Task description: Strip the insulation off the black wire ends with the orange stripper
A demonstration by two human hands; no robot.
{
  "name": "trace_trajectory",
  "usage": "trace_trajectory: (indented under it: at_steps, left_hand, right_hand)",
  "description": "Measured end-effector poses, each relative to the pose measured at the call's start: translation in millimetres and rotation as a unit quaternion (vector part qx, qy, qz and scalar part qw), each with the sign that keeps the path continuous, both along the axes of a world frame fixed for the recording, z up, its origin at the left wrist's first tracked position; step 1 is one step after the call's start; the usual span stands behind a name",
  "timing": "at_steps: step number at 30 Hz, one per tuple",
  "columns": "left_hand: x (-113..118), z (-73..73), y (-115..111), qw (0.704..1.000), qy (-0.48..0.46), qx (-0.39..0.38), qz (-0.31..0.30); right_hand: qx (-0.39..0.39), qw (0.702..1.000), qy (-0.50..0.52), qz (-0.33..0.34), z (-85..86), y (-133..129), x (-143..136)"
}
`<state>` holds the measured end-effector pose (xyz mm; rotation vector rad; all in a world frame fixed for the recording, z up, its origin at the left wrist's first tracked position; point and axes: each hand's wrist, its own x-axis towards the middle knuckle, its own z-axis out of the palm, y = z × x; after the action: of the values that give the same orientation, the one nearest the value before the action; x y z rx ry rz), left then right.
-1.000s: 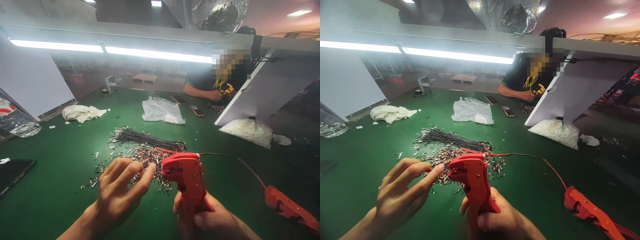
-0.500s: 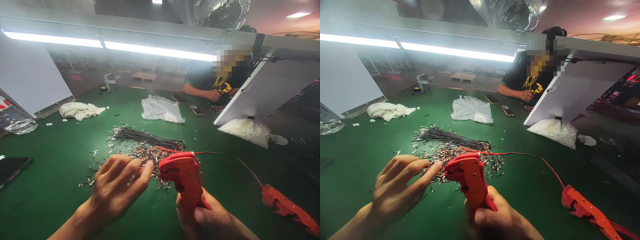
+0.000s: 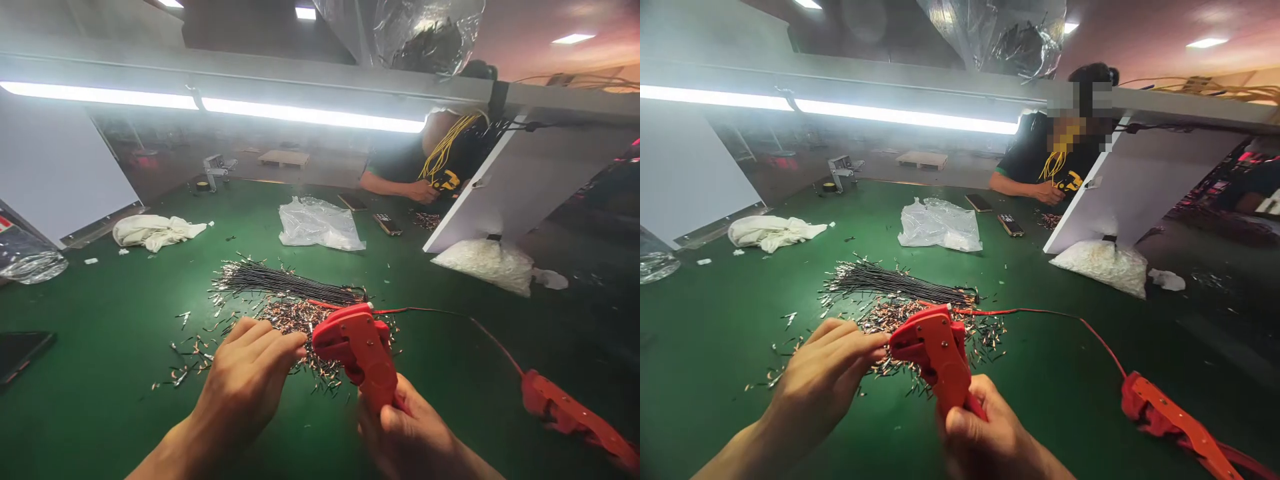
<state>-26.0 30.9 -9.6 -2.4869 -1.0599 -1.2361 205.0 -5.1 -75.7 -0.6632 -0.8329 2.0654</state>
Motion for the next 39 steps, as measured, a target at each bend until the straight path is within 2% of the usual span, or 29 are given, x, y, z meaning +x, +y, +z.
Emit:
trace_trajectory:
  at_steps: [5, 11, 17, 23, 28, 31, 35, 39]
  left_hand:
    - [2.6, 2.6, -3.0, 0.999, -0.028, -0.027, -0.001]
    - [0.2, 3.5, -3.2, 0.999, -0.029, -0.034, -0.002]
    - [-0.4, 4.6, -6.6, 1.000, -0.023, -0.007, -0.002]
    - [-6.9, 4.4, -9.2, 1.000, 0.012, 0.018, -0.004]
    - [-10.3, 7.5, -10.4, 0.998, 0.025, 0.050, 0.038]
    - [-9.4, 6.6, -11.2, 0.997, 0.024, 0.054, 0.046]
    - [-5.7, 2.0, -12.7, 0.998, 0.011, 0.050, 0.046]
    - [-1.4, -1.9, -14.9, 0.997, -0.004, 0.054, 0.058]
  right_hand:
    - [0.039, 0.993, 0.069, 0.089, 20.3, 1.6, -7.9]
    - [0.056, 0.988, 0.084, 0.117, 31.2, 4.0, -9.6]
    - [0.084, 0.984, 0.085, 0.130, 29.4, 6.7, -11.4]
    - [0.044, 0.986, 0.107, 0.123, 29.5, 3.9, -11.7]
    - [0.018, 0.989, 0.087, 0.122, 30.2, 2.1, -6.8]
    - [0.027, 0.987, 0.062, 0.143, 23.8, 2.2, -3.2]
    - [-0.005, 0.989, 0.074, 0.126, 11.9, -0.1, -0.9]
    - [-0.028, 0.987, 0.091, 0.126, 7.3, -2.5, -1.6]
